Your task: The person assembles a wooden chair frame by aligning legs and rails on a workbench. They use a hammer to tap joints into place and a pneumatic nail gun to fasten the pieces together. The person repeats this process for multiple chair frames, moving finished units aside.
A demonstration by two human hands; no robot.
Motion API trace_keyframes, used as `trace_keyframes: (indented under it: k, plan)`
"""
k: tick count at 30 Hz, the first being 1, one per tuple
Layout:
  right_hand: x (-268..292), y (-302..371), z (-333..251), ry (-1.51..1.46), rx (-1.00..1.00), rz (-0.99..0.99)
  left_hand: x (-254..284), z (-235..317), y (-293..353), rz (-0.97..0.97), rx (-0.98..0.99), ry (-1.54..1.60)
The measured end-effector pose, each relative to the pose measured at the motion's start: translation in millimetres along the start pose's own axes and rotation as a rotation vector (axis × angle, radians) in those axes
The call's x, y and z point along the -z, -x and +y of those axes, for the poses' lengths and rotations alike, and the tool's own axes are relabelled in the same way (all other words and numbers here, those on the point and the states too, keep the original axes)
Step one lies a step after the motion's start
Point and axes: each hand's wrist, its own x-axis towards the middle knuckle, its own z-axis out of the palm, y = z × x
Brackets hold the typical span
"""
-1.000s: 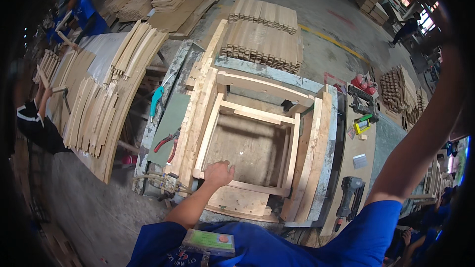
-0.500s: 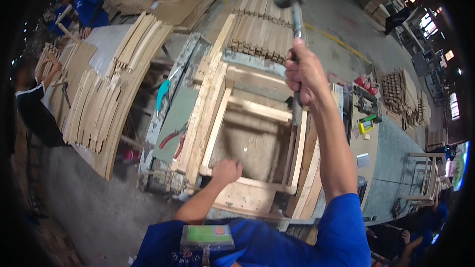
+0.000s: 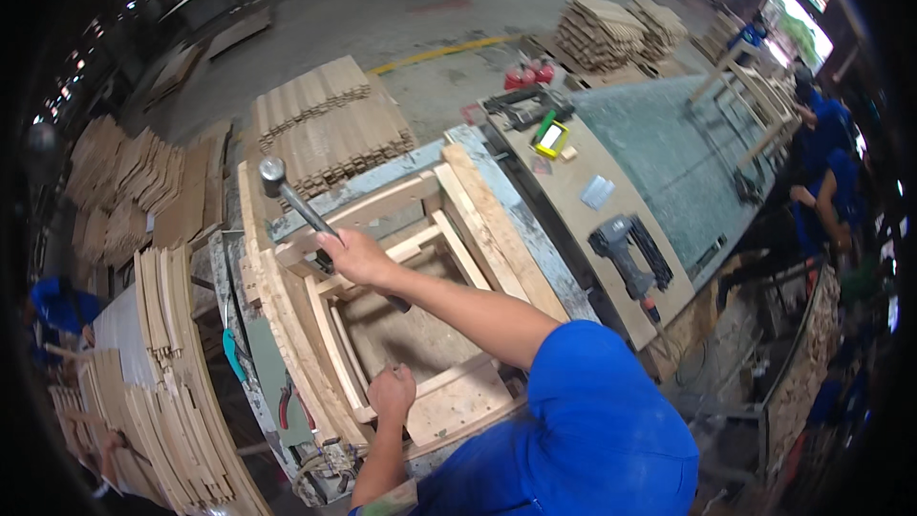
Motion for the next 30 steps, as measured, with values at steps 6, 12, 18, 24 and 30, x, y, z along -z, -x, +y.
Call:
trace_keyframes:
  k: [6, 12, 18, 24, 30]
  plan:
    - [151.7, 89.7, 57.2, 0.117, 0.209, 0.543, -0.2, 20.8, 6.9, 0.044, -0.023, 0.030]
    - [248.7, 136.9, 133.2, 0.662, -0.203, 0.875, 7.6, 31.5, 10.8, 0.045, -0.011, -0.017]
    - [252.8, 132.9, 158.5, 0.971, -0.220, 0.663, 1.2, 34.2, 8.7, 0.049, -0.034, -0.037]
    - [282.0, 198.1, 164.4, 0.851, -0.052, 0.708, -13.7, 27.0, 13.7, 0.128, -0.053, 0.013]
    - [350.6, 307.4, 190.1, 1.145, -0.426, 0.924, -26.9, 23.1, 13.7, 0.191, -0.189, 0.151]
